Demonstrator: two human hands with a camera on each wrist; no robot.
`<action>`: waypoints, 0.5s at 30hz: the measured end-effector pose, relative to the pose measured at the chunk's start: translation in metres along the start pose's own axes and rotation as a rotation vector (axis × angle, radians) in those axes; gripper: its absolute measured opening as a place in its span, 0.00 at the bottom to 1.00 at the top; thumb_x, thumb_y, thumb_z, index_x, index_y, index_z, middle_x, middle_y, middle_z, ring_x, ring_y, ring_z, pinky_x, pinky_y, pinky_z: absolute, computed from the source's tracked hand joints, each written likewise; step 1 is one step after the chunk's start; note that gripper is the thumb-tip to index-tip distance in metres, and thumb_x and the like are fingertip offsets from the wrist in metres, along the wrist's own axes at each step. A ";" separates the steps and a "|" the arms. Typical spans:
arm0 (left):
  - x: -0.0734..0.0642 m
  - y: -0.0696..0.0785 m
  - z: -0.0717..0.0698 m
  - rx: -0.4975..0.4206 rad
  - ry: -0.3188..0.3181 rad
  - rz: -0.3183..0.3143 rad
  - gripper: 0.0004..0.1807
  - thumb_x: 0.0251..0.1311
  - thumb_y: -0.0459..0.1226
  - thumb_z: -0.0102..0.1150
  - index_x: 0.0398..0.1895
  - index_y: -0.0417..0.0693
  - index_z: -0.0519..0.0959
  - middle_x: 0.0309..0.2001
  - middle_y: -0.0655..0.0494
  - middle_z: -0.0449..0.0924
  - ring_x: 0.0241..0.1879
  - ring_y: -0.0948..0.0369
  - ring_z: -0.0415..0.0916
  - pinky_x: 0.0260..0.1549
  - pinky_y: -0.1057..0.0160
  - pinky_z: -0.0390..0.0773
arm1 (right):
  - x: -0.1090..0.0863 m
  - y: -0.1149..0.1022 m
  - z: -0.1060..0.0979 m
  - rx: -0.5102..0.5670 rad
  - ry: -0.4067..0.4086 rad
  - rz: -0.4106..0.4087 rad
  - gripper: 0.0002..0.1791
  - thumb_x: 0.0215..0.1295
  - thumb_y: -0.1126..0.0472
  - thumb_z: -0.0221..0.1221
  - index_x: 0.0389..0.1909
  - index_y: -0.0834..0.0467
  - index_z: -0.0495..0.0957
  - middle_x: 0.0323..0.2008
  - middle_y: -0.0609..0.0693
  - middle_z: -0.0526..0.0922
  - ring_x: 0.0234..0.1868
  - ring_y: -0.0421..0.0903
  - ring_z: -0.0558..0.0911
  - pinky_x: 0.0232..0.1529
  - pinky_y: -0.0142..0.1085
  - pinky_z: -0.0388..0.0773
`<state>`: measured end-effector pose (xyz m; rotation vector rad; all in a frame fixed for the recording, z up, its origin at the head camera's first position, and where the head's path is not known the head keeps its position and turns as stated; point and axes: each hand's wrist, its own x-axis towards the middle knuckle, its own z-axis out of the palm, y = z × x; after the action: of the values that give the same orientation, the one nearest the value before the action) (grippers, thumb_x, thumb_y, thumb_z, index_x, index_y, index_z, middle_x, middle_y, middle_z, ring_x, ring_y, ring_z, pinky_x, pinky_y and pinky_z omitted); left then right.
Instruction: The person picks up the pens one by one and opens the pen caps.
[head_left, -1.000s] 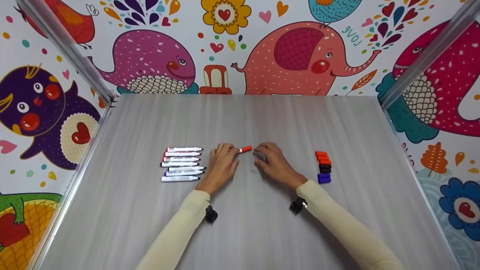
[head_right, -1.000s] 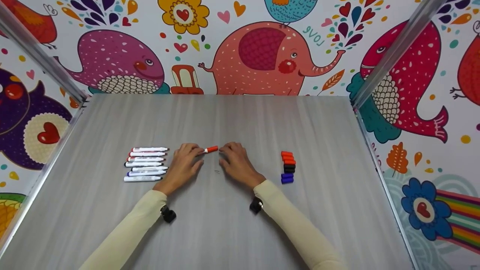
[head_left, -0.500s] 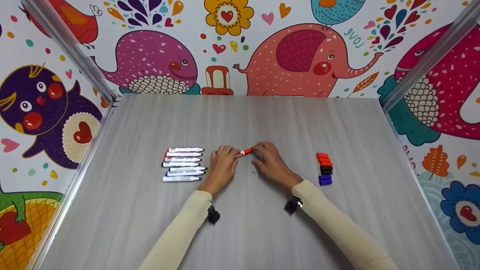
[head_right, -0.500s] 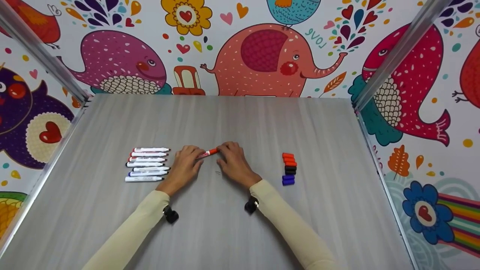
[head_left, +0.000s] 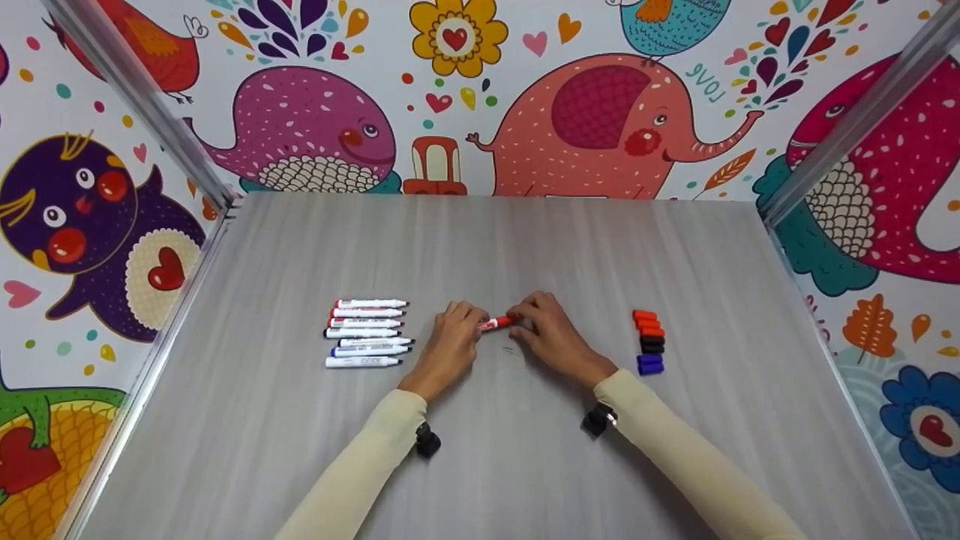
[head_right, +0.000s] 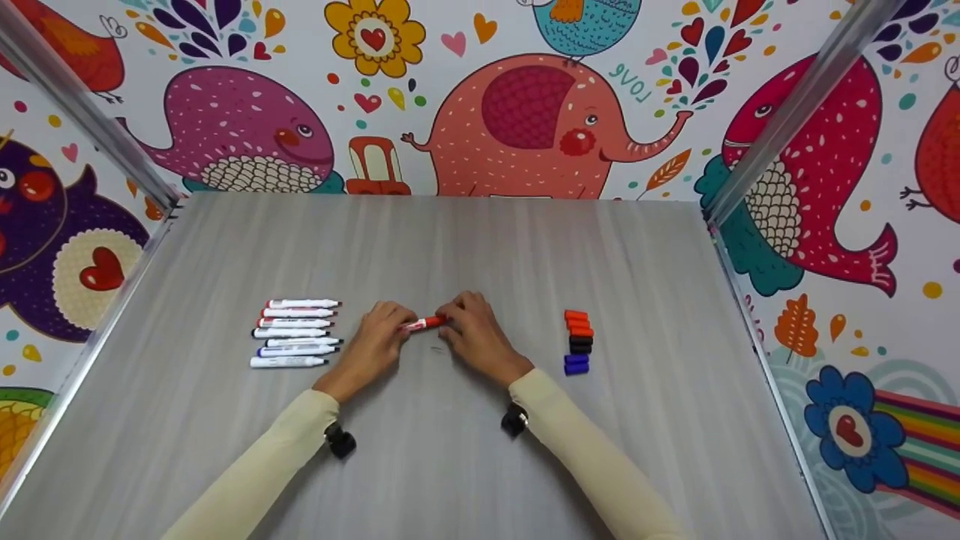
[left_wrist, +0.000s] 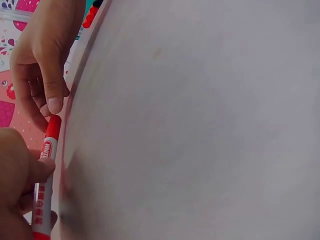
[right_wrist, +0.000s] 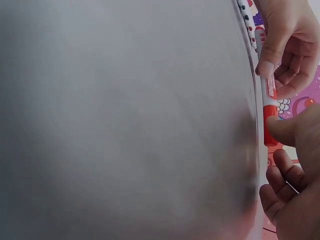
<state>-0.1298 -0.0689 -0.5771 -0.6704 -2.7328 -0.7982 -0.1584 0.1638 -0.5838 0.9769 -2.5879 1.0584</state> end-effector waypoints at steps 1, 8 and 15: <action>-0.001 0.002 -0.001 0.003 -0.005 0.015 0.11 0.72 0.24 0.64 0.52 0.42 0.85 0.48 0.50 0.83 0.52 0.51 0.78 0.54 0.46 0.79 | -0.002 -0.001 -0.002 0.003 -0.006 -0.002 0.13 0.69 0.67 0.74 0.53 0.62 0.87 0.48 0.56 0.82 0.51 0.54 0.78 0.52 0.49 0.76; -0.003 0.020 -0.012 0.017 0.001 0.108 0.08 0.75 0.27 0.66 0.52 0.43 0.86 0.47 0.51 0.83 0.51 0.52 0.80 0.54 0.48 0.81 | -0.009 -0.009 -0.020 0.015 -0.076 0.009 0.11 0.74 0.63 0.72 0.54 0.59 0.87 0.49 0.50 0.86 0.51 0.48 0.81 0.55 0.45 0.81; -0.003 0.034 -0.018 0.046 -0.004 0.171 0.09 0.72 0.27 0.68 0.51 0.45 0.87 0.46 0.52 0.83 0.49 0.53 0.80 0.51 0.51 0.80 | -0.017 -0.014 -0.033 -0.027 -0.080 -0.040 0.10 0.73 0.64 0.72 0.52 0.58 0.88 0.44 0.49 0.87 0.47 0.47 0.81 0.51 0.43 0.82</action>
<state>-0.1100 -0.0547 -0.5475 -0.8821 -2.6444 -0.6927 -0.1388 0.1868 -0.5585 1.0817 -2.6266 0.9921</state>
